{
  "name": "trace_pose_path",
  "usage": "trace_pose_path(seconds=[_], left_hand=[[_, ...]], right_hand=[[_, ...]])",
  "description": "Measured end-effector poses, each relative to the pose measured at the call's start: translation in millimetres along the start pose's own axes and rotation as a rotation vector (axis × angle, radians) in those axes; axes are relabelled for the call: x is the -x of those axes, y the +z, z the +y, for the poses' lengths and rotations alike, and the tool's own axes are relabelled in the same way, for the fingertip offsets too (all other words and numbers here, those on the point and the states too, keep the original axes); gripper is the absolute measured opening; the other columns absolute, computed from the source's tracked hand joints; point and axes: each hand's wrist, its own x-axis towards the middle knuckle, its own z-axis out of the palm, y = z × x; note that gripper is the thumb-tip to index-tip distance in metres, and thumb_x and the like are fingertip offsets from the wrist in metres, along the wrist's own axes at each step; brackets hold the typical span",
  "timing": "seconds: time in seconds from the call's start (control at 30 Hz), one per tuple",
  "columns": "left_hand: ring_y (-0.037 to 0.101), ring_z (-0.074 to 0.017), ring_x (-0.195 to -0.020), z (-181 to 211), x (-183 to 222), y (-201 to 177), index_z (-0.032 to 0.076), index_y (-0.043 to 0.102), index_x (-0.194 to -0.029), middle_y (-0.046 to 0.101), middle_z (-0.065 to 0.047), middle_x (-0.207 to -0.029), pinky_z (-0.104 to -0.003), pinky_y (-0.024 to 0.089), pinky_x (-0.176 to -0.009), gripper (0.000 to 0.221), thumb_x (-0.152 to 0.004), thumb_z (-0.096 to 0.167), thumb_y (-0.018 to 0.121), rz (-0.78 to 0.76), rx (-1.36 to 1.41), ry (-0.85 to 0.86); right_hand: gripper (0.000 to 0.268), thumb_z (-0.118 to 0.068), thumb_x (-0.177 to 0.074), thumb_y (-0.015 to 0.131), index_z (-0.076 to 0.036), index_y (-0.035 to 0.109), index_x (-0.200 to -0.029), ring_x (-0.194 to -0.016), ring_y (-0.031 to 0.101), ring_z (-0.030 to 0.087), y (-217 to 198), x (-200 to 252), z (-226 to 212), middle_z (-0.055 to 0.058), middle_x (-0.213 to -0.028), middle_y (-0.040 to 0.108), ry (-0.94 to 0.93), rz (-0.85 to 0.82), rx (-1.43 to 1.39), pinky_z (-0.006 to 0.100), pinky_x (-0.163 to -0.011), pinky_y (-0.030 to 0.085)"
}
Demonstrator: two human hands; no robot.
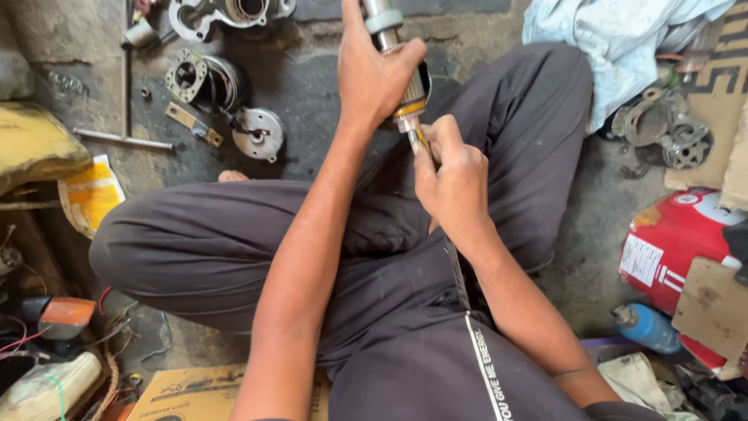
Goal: The person sits on the floor and uses a metal file to smooth the surface of a cylindrical mechanical component held in the left hand. The person repeatedly files the same section of the component while rotating it slightly.
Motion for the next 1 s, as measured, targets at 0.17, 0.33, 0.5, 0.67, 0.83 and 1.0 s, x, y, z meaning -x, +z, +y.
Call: trace_pose_path(seconds=[0.17,0.33,0.5,0.67,0.83,1.0], left_hand=[[0.070,-0.0307,-0.078,-6.0,12.2,6.0,0.002,0.052,-0.110,0.070,-0.012,-0.086,-0.044,0.057,-0.075,0.053,-0.075,0.030,0.080,0.003,-0.009,-0.034],[0.067,-0.0322,-0.075,-4.8,1.5,3.3,0.000,0.048,-0.116,0.068,-0.013,-0.083,-0.044,0.054,-0.073,0.063,-0.070,0.028,0.079,-0.004,-0.019,0.010],[0.069,-0.0324,-0.085,-14.2,13.1,7.1,0.001,0.053,-0.113,0.069,-0.015,-0.093,-0.044,0.056,-0.081,0.056,-0.074,0.029,0.080,0.024,-0.029,0.025],[0.067,-0.0360,-0.093,-19.9,6.5,13.2,0.000,0.053,-0.113,0.068,-0.018,-0.100,-0.045,0.054,-0.086,0.057,-0.075,0.031,0.081,0.026,-0.071,0.058],[0.065,-0.0379,-0.093,-17.7,1.0,8.4,-0.002,0.054,-0.113,0.066,-0.020,-0.101,-0.046,0.052,-0.084,0.058,-0.072,0.030,0.080,0.066,-0.054,0.093],[0.069,-0.0332,-0.088,-16.7,9.3,10.6,-0.001,0.062,-0.095,0.069,-0.017,-0.091,-0.044,0.054,-0.084,0.043,-0.076,0.034,0.078,-0.077,-0.085,-0.077]], right_hand=[[0.015,0.001,-0.098,0.067,0.000,0.052,-0.103,-0.086,0.073,0.040,1.4,9.4,7.4,0.020,-0.088,0.072,0.005,-0.008,0.009,0.043,-0.070,0.056],[0.014,0.001,-0.096,0.067,0.000,0.054,-0.100,-0.078,0.071,0.040,2.1,-1.6,1.4,0.019,-0.082,0.069,-0.042,-0.004,0.075,0.045,-0.065,0.053],[0.013,0.001,-0.098,0.067,0.000,0.054,-0.101,-0.078,0.072,0.038,1.9,6.4,1.0,0.019,-0.082,0.070,-0.018,-0.013,0.063,0.043,-0.065,0.054],[0.016,0.001,-0.097,0.068,0.001,0.053,-0.100,-0.083,0.071,0.040,3.4,3.3,4.7,0.019,-0.084,0.070,-0.033,0.010,0.068,0.044,-0.067,0.054],[0.014,0.002,-0.096,0.065,0.000,0.053,-0.103,-0.085,0.074,0.037,1.9,0.2,-0.8,0.020,-0.092,0.072,-0.093,0.016,0.043,0.042,-0.070,0.057],[0.014,0.003,-0.096,0.065,0.001,0.054,-0.104,-0.079,0.072,0.039,0.9,8.7,5.1,0.019,-0.084,0.069,-0.046,-0.002,0.033,0.044,-0.066,0.055]])
